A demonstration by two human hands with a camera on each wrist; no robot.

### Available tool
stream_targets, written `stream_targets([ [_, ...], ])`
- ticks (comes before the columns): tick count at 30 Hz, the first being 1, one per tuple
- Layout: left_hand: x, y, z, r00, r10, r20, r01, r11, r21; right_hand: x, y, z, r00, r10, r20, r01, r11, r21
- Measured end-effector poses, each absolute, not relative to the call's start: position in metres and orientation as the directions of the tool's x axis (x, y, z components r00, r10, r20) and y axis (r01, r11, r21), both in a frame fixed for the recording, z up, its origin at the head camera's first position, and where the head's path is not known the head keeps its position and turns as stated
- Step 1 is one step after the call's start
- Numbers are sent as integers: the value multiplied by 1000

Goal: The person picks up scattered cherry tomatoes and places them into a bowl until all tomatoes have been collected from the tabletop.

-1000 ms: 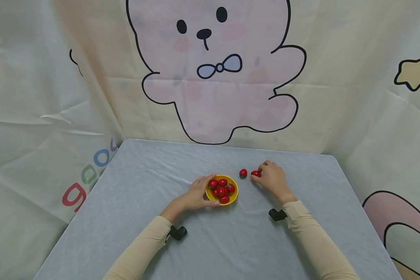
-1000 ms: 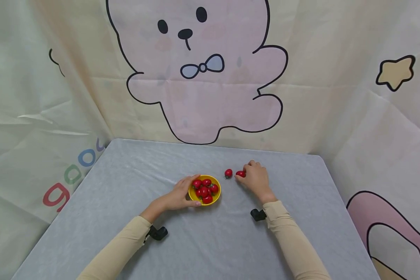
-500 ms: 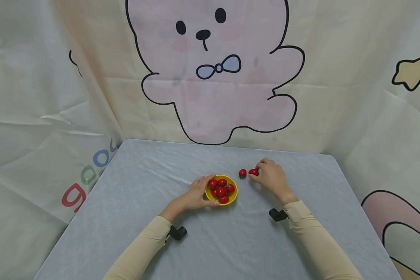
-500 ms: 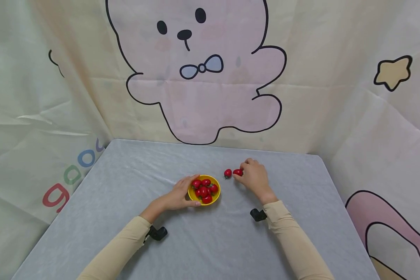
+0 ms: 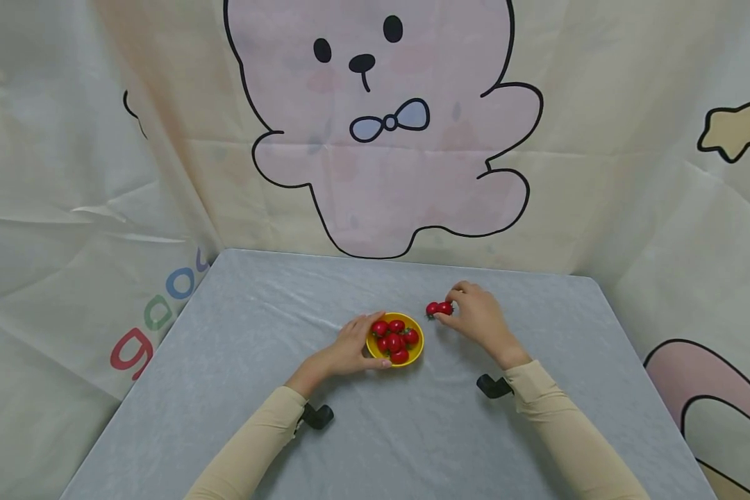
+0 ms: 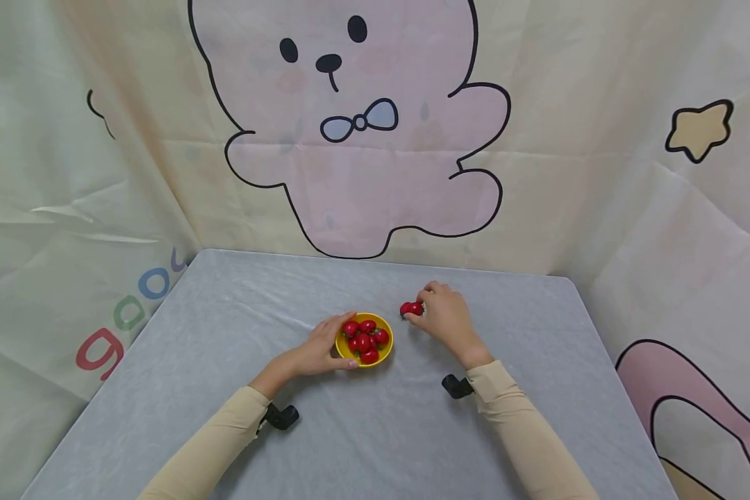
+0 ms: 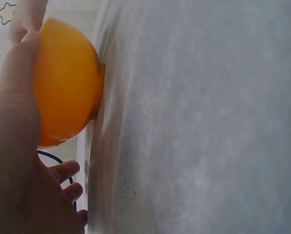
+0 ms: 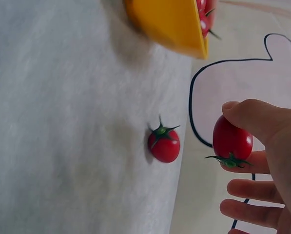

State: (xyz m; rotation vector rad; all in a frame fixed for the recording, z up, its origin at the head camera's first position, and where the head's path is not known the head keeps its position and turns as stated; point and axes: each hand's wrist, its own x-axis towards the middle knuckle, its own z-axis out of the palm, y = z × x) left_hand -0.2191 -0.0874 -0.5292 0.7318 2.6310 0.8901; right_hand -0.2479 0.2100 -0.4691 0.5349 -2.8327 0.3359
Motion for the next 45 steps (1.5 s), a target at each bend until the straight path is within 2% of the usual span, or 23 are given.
stream_targets([
  [23,-219,-88,-530,-837,543,-70,390,682,619,-225,183,-451,-865,-448,226,-489,854,-177],
  [32,-219,-87,-532,-839,540,-71,387,683,620,-218,172,-455,-830,-514,215,-547,825,-142],
  [45,-220,-86,-532,-842,533,-80,379,691,615,-210,166,-462,-795,-562,229,-600,784,-159],
])
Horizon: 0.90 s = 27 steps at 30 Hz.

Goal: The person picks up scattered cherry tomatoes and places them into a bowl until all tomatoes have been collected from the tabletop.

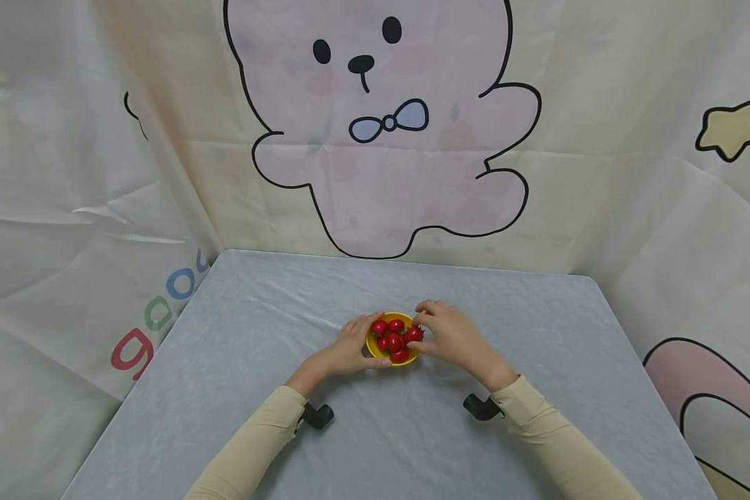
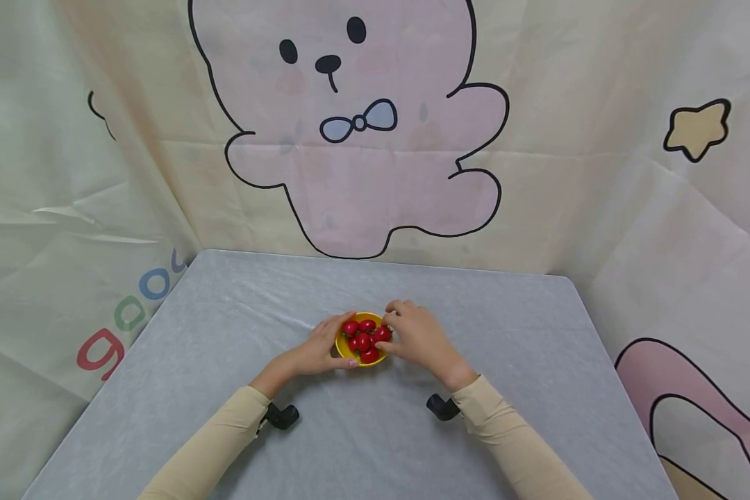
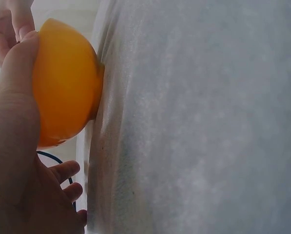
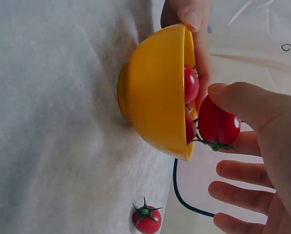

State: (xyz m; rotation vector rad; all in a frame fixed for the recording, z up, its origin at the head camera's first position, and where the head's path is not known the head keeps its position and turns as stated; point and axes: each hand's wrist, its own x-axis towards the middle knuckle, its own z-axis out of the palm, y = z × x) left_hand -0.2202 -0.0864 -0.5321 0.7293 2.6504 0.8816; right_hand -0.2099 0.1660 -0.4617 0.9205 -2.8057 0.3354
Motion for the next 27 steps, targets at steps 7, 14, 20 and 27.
stream_targets([
  [7,-220,-87,-532,-841,536,-72,383,684,620,-207,165,-462,-795,-567,214,-600,786,-149],
  [14,-219,-87,-532,-839,539,-70,385,680,624,-206,165,-464,-773,-585,245,-625,768,-139],
  [20,-221,-87,-535,-840,539,-63,389,678,623,-208,166,-468,-769,-588,250,-630,763,-144],
  [27,-221,-87,-535,-841,537,-63,385,678,627,-209,168,-467,-788,-573,226,-612,767,-191],
])
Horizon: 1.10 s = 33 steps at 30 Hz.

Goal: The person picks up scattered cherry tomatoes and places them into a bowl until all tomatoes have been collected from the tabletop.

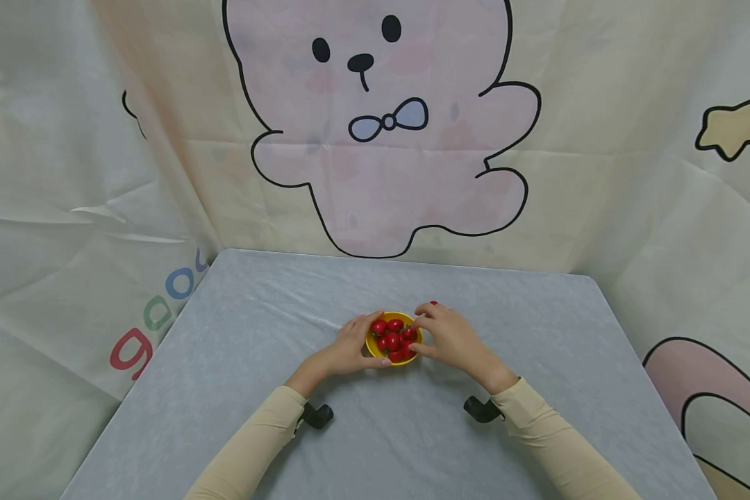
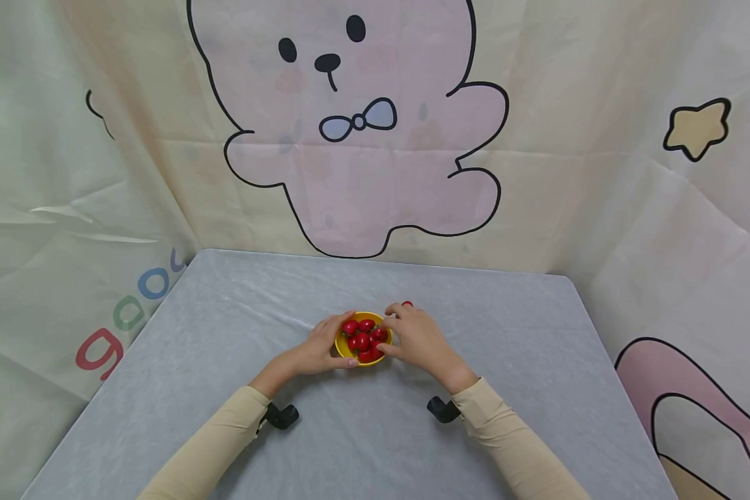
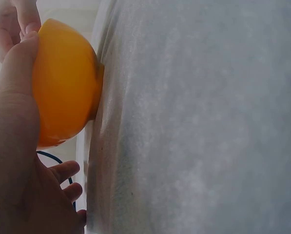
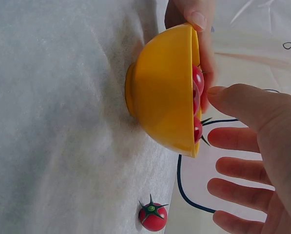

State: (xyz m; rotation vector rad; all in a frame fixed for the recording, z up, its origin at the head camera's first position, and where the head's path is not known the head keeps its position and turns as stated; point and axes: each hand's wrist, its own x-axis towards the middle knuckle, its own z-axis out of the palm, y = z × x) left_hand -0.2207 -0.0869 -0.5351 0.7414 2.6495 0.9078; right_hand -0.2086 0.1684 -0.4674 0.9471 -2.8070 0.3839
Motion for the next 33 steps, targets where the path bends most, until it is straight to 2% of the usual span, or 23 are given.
stream_targets([
  [21,-221,-87,-536,-847,528,-66,378,684,623,-222,181,-463,-808,-546,220,-582,797,-161],
  [33,-220,-87,-534,-841,535,-72,380,681,625,-235,193,-471,-833,-511,211,-548,813,-196],
])
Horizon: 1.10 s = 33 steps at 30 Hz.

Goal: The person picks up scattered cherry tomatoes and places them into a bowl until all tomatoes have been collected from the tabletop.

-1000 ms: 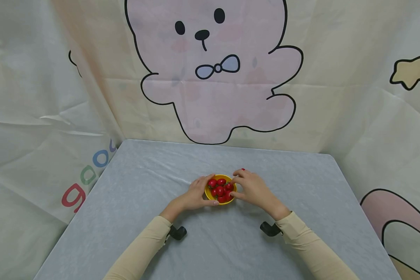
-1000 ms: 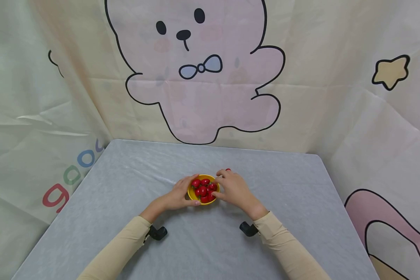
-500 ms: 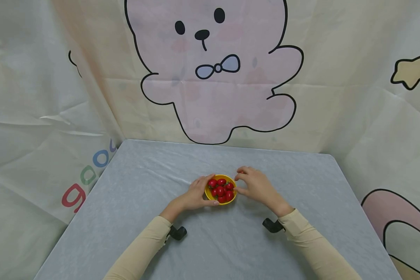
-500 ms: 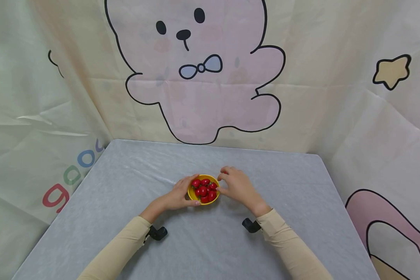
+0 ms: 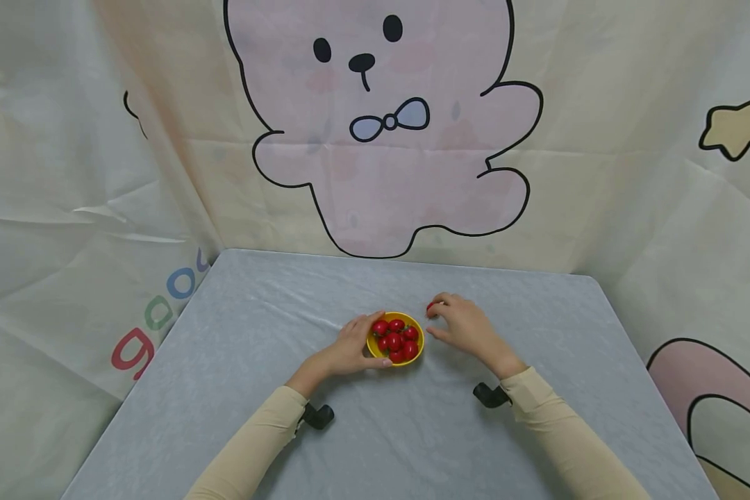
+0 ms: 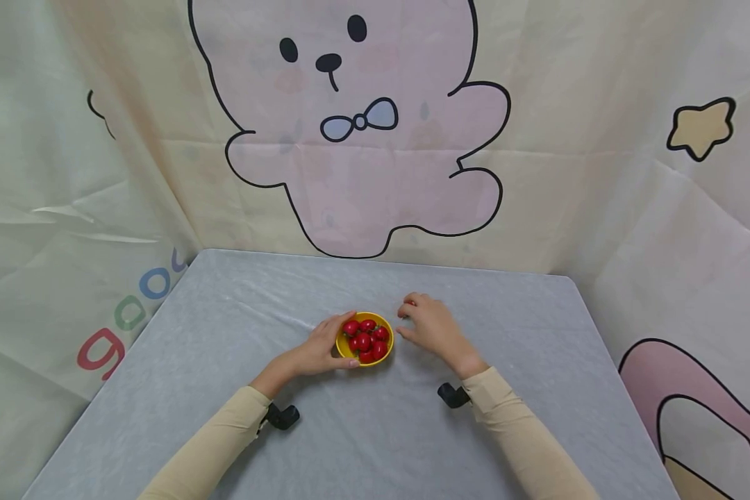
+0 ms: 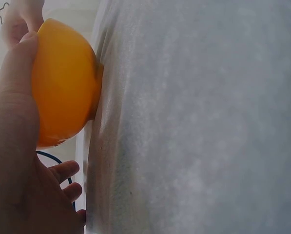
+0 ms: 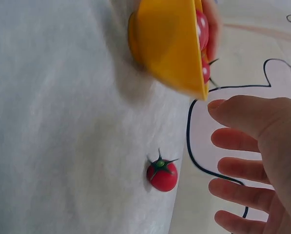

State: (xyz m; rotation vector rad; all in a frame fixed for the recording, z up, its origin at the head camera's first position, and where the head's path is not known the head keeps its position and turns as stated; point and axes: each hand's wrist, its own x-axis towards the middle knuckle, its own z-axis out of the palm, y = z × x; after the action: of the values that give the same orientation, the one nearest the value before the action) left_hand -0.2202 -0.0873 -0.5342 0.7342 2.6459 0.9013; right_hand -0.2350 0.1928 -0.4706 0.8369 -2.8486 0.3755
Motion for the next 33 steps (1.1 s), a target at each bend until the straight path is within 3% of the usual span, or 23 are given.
stream_targets([
  [33,-220,-87,-534,-846,526,-89,354,679,643,-280,211,-487,-886,-451,109,-463,871,-165],
])
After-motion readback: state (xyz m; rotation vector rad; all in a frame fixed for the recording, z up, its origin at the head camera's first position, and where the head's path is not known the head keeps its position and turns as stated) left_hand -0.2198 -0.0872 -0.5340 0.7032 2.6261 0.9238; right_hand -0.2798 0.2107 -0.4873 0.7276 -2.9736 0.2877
